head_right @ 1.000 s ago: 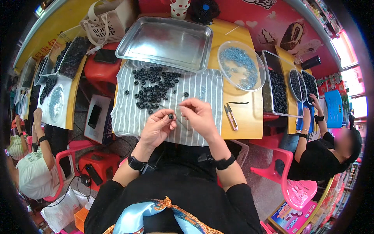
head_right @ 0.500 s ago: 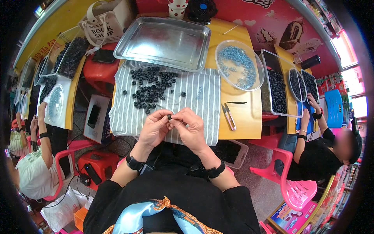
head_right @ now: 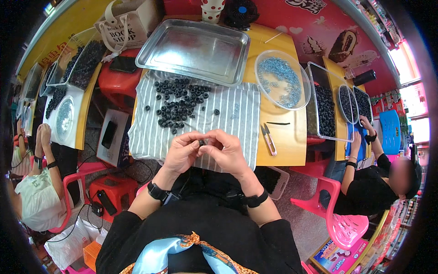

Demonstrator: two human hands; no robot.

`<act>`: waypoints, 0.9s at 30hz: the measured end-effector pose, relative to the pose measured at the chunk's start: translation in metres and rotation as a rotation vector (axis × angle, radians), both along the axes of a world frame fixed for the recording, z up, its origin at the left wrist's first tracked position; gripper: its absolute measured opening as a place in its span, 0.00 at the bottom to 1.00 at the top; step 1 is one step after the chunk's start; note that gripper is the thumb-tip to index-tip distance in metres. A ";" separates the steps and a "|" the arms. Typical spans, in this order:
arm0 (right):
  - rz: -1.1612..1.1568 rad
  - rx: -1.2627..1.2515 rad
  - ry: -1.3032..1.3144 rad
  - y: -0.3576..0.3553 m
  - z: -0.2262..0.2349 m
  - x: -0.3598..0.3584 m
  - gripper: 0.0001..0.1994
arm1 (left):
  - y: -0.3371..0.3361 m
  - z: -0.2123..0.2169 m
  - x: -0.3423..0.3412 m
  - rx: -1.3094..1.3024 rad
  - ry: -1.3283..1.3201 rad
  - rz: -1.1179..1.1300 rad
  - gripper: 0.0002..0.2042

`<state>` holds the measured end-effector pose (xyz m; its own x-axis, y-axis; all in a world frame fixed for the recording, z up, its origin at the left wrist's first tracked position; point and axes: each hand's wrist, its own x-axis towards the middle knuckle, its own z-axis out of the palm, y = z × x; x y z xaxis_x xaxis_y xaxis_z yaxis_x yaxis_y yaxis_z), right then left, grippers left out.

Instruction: Manually cleaning or sorting small black plastic buttons or components on a work table.

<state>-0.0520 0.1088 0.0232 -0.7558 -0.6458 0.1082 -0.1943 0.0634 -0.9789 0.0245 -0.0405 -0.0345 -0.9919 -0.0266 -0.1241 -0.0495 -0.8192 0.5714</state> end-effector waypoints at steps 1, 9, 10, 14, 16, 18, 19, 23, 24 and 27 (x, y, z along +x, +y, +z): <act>0.029 0.017 -0.057 0.002 0.002 -0.004 0.09 | -0.001 0.002 0.001 0.008 -0.011 -0.006 0.17; 0.357 -0.029 -0.164 0.005 -0.003 -0.018 0.12 | -0.008 0.005 0.002 0.056 0.034 -0.141 0.29; 0.366 -0.036 -0.123 0.005 -0.004 -0.018 0.11 | -0.008 0.006 0.002 0.063 0.028 -0.154 0.28; 0.325 0.002 0.042 0.004 -0.003 -0.017 0.08 | -0.007 -0.001 -0.002 0.028 0.031 -0.170 0.27; 0.293 -0.004 0.119 -0.002 -0.002 -0.016 0.06 | -0.009 0.003 -0.001 0.015 -0.014 -0.146 0.26; 0.268 -0.011 0.010 -0.006 -0.001 -0.014 0.05 | -0.011 0.003 0.000 0.013 -0.059 -0.140 0.24; 0.252 -0.016 -0.045 -0.003 0.000 -0.014 0.05 | -0.007 0.003 -0.001 0.019 -0.038 -0.128 0.24; 0.047 0.150 0.078 0.026 0.024 -0.039 0.07 | -0.001 0.004 -0.007 0.047 0.041 -0.074 0.24; -0.055 0.150 -0.006 0.035 0.031 -0.048 0.09 | -0.001 0.005 -0.008 0.025 0.036 -0.081 0.24; -0.409 0.105 0.163 0.064 0.051 -0.079 0.08 | -0.001 0.004 -0.009 -0.002 0.044 -0.100 0.23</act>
<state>-0.1315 0.1727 0.0740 -0.9297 -0.3113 0.1970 -0.2838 0.2642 -0.9218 0.0154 -0.0418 -0.0301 -0.9941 0.0726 -0.0804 -0.1058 -0.8104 0.5763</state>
